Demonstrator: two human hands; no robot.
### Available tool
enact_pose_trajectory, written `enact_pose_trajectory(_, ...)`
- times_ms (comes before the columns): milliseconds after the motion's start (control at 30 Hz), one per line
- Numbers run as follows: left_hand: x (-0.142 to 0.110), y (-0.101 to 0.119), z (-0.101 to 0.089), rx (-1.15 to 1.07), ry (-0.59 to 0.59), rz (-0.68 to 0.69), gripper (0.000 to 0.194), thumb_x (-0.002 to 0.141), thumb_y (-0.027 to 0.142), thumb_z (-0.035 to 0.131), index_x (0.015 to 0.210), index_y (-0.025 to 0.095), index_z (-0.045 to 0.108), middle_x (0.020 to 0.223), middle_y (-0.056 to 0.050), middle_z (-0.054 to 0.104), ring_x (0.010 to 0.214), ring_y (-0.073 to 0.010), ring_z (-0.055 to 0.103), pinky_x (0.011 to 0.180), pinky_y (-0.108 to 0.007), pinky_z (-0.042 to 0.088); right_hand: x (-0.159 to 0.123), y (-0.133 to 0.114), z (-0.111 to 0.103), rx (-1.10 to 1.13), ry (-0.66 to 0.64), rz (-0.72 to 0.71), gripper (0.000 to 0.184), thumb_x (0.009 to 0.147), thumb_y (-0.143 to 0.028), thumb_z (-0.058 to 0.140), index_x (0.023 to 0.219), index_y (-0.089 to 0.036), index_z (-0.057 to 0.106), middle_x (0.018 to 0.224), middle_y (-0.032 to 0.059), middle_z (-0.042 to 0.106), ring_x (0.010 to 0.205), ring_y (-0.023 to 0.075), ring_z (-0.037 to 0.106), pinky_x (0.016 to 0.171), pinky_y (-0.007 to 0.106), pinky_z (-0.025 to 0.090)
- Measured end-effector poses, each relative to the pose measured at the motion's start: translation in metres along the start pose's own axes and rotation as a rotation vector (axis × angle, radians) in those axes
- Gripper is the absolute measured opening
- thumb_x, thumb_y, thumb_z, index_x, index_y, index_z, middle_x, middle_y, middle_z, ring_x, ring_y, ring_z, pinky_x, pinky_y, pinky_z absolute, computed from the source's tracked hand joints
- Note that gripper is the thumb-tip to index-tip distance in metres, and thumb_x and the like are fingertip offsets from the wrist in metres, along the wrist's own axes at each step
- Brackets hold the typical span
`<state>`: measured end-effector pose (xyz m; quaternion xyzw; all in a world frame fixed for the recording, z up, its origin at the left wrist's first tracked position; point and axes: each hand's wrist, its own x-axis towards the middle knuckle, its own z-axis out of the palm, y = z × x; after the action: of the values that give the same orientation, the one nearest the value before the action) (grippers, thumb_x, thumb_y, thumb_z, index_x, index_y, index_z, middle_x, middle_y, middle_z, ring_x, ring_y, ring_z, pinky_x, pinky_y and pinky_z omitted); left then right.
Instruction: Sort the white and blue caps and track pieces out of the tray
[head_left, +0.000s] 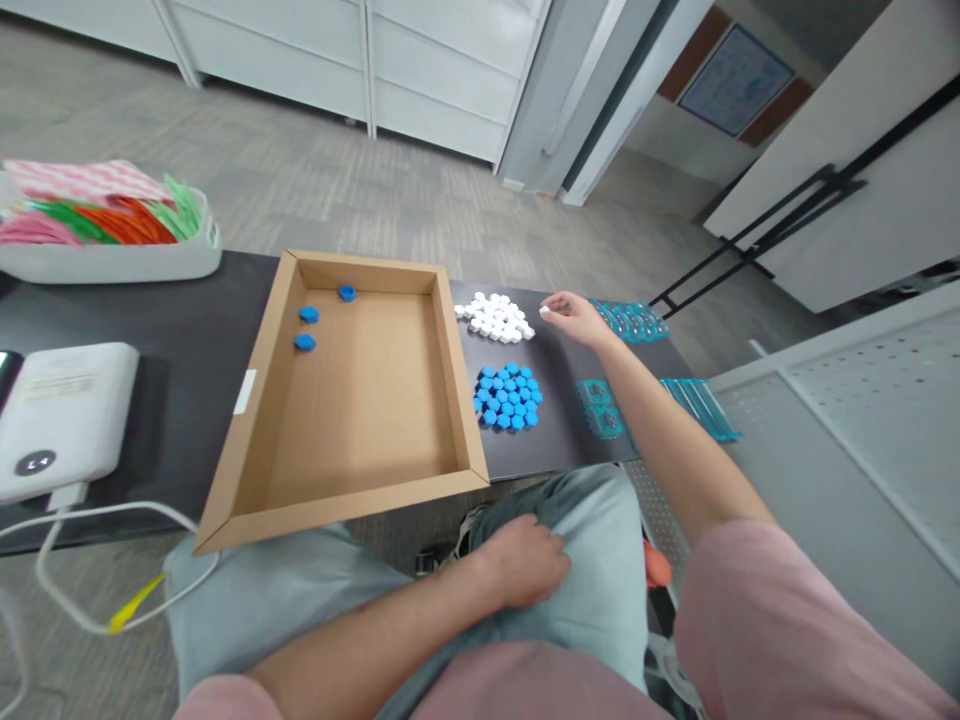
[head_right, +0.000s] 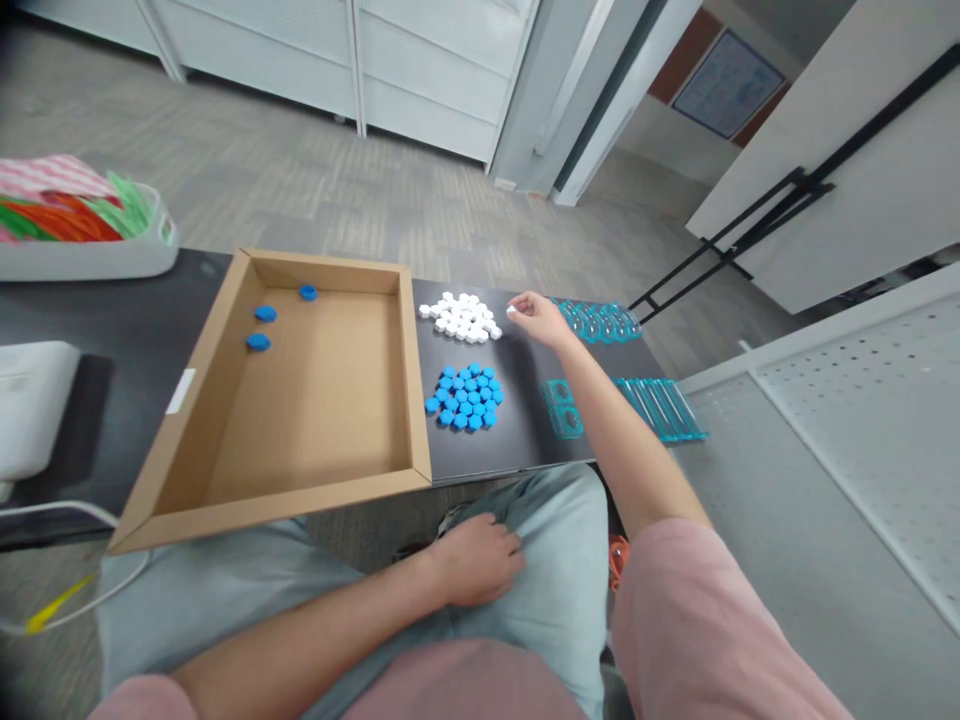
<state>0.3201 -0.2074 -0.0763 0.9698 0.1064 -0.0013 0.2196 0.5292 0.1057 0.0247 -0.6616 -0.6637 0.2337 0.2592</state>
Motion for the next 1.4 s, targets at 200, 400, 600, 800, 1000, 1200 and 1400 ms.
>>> enact_pose_trajectory(200,0.000,-0.004,-0.002,-0.011,-0.020,-0.013,0.025,0.121,0.036,0.076,0.124,0.015,0.088,0.121,-0.014,0.090,0.110,-0.0262,0.087,0.086,-0.039,0.055,0.005,0.016,0.013,0.030,-0.081,0.057,0.021,0.086,-0.025,0.091,0.101,-0.026,0.078,0.103,0.0053,0.084,0.087,0.0230,0.075,0.092,0.040,0.070)
enact_pose_trajectory(400,0.000,-0.004,-0.002,-0.018,-0.003,-0.014,0.020,0.119,0.035,0.079,0.119,0.017,0.088,0.119,-0.013,0.091,0.106,-0.0262,0.087,0.084,-0.039,0.052,0.008,0.014,0.014,0.189,-0.118,0.125,0.024,0.086,-0.017,0.081,0.106,-0.027,0.074,0.098,0.0031,0.085,0.090,0.0210,0.078,0.078,0.030,0.063)
enact_pose_trajectory(600,0.000,-0.003,-0.002,-0.010,0.024,-0.005,0.022,0.120,0.035,0.076,0.117,0.016,0.088,0.119,-0.013,0.092,0.108,-0.0265,0.089,0.083,-0.038,0.052,0.010,0.004,0.012,0.111,0.036,0.011,0.030,0.084,-0.021,0.076,0.113,-0.027,0.071,0.100,0.0019,0.080,0.087,0.0225,0.073,0.085,0.038,0.063)
enact_pose_trajectory(800,0.002,-0.003,0.002,-0.023,0.027,-0.001,0.021,0.120,0.032,0.074,0.112,0.017,0.087,0.114,-0.013,0.091,0.102,-0.0252,0.089,0.077,-0.037,0.050,-0.004,-0.082,0.049,0.023,-0.086,-0.483,0.047,0.100,-0.032,0.079,0.146,-0.027,0.072,0.123,0.0068,0.083,0.099,0.0259,0.075,0.096,0.043,0.064)
enact_pose_trajectory(1000,0.005,-0.005,0.004,-0.008,0.033,-0.003,0.015,0.118,0.030,0.079,0.111,0.019,0.086,0.115,-0.013,0.090,0.103,-0.0246,0.088,0.074,-0.034,0.049,-0.031,-0.202,0.143,-0.368,-0.355,-0.818,0.045,0.112,-0.021,0.064,0.156,-0.023,0.072,0.162,0.0174,0.075,0.138,0.0375,0.076,0.107,0.047,0.062)
enact_pose_trajectory(1200,0.002,-0.010,0.004,0.024,0.118,0.046,0.019,0.118,0.029,0.077,0.108,0.015,0.084,0.112,-0.016,0.089,0.100,-0.0264,0.088,0.070,-0.037,0.043,-0.007,-0.246,0.212,-0.628,-0.344,-0.743,0.046,0.113,-0.008,0.058,0.156,-0.016,0.073,0.165,0.0245,0.075,0.140,0.0409,0.075,0.106,0.051,0.063)
enact_pose_trajectory(1400,0.002,-0.008,0.003,0.036,0.155,0.059,0.020,0.118,0.027,0.075,0.103,0.017,0.084,0.107,-0.017,0.087,0.090,-0.0252,0.086,0.066,-0.035,0.032,-0.003,-0.243,0.217,-0.501,-0.460,-0.743,0.018,0.111,-0.015,0.070,0.126,-0.018,0.079,0.147,0.0200,0.080,0.124,0.0348,0.077,0.104,0.046,0.059)
